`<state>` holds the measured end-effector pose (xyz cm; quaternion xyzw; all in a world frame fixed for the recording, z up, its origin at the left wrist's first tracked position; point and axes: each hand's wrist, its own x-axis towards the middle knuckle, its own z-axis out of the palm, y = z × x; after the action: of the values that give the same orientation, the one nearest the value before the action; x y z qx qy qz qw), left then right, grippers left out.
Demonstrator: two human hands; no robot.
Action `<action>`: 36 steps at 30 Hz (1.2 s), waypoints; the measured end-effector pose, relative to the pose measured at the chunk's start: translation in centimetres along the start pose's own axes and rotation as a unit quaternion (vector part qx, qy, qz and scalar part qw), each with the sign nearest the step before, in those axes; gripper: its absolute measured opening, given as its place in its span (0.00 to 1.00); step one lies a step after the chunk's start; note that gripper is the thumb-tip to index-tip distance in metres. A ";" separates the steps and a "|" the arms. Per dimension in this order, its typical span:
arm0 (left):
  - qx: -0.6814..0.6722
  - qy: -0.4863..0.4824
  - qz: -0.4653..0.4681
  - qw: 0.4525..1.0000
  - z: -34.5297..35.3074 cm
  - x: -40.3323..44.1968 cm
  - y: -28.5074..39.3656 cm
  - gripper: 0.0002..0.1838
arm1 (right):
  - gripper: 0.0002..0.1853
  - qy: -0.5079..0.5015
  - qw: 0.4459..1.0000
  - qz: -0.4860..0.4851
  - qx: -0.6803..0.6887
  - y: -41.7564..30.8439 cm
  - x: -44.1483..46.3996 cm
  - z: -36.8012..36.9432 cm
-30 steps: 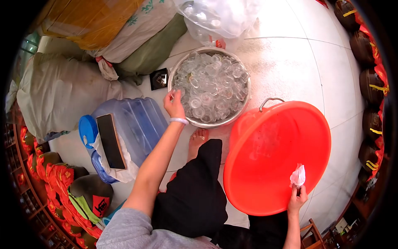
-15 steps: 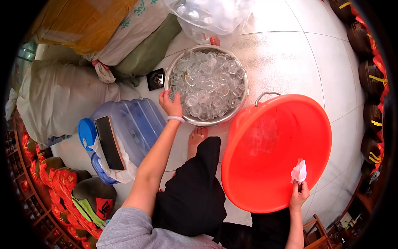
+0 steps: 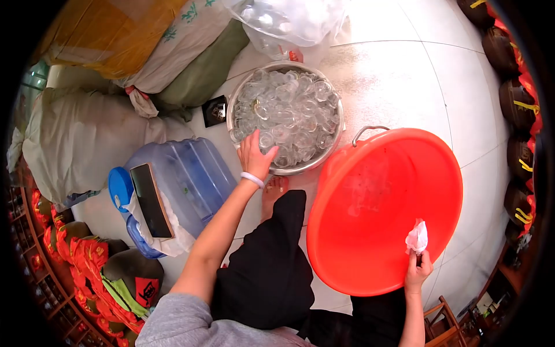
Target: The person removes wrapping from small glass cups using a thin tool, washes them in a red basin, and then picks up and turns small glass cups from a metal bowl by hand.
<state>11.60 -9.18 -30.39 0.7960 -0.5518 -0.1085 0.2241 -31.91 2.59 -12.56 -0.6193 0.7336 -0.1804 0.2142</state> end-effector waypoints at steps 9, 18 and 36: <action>-0.448 0.066 -0.214 0.866 -0.4 1.1 0.0 0.23 | 0.03 -0.008 1.000 0.005 -0.004 0.0 0.0 -0.2; -0.823 -0.275 -0.385 0.314 -6.2 2.0 2.9 0.29 | 0.02 -0.003 1.000 0.004 0.003 0.0 0.0 0.0; -0.845 -0.350 -0.360 0.183 -6.6 0.8 5.3 0.31 | 0.03 -0.012 1.000 0.012 -0.012 0.4 -0.1 -0.1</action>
<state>10.23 -9.89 -22.05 0.1167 0.1984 -0.8456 0.4816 -32.26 2.78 -12.63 -0.6153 0.7403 -0.1619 0.2172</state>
